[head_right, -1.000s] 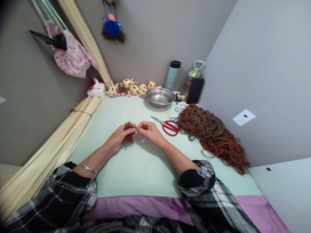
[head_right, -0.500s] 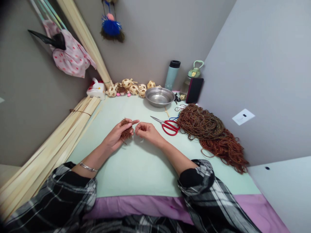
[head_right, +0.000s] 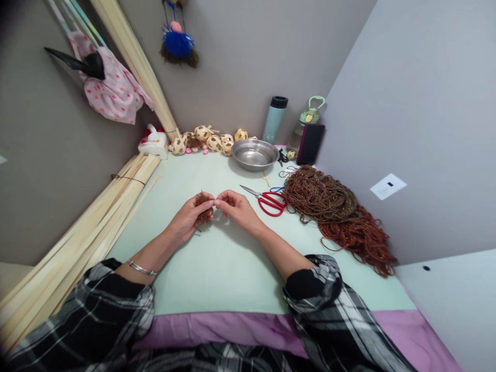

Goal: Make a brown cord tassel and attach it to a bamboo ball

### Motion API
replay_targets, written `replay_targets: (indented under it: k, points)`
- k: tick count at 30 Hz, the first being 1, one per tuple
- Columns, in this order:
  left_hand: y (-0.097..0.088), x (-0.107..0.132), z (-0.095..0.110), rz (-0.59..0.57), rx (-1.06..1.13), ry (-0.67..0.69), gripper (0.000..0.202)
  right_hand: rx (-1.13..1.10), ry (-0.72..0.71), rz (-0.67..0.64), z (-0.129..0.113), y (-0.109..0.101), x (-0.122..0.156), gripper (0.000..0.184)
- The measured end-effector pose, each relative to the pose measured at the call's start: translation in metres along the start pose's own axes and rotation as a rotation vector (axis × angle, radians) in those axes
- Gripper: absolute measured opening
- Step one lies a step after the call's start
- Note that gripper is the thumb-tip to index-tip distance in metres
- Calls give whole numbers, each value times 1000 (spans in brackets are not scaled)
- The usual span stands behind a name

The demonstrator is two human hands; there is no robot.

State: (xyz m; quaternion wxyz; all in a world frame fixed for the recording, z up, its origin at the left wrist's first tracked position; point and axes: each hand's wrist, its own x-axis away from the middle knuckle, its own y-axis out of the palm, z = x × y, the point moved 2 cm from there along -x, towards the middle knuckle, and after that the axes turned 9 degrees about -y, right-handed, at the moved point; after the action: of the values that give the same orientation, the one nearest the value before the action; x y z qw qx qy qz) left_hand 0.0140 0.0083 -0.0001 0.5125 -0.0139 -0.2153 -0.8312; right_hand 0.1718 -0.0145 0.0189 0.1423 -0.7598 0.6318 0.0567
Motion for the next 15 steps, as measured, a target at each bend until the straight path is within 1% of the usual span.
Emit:
replay_targets:
  k: [6,10,15]
  points:
    - [-1,-2,-2,-19,14,-16,31,-8,16,83,3,-2,-2,34]
    - [0,0,-1,-27,1,-32,30,-32,23,121,4,-4,-3,35]
    - [4,2,2,-36,-47,-97,28,-72,17,172,8,-8,-3,33]
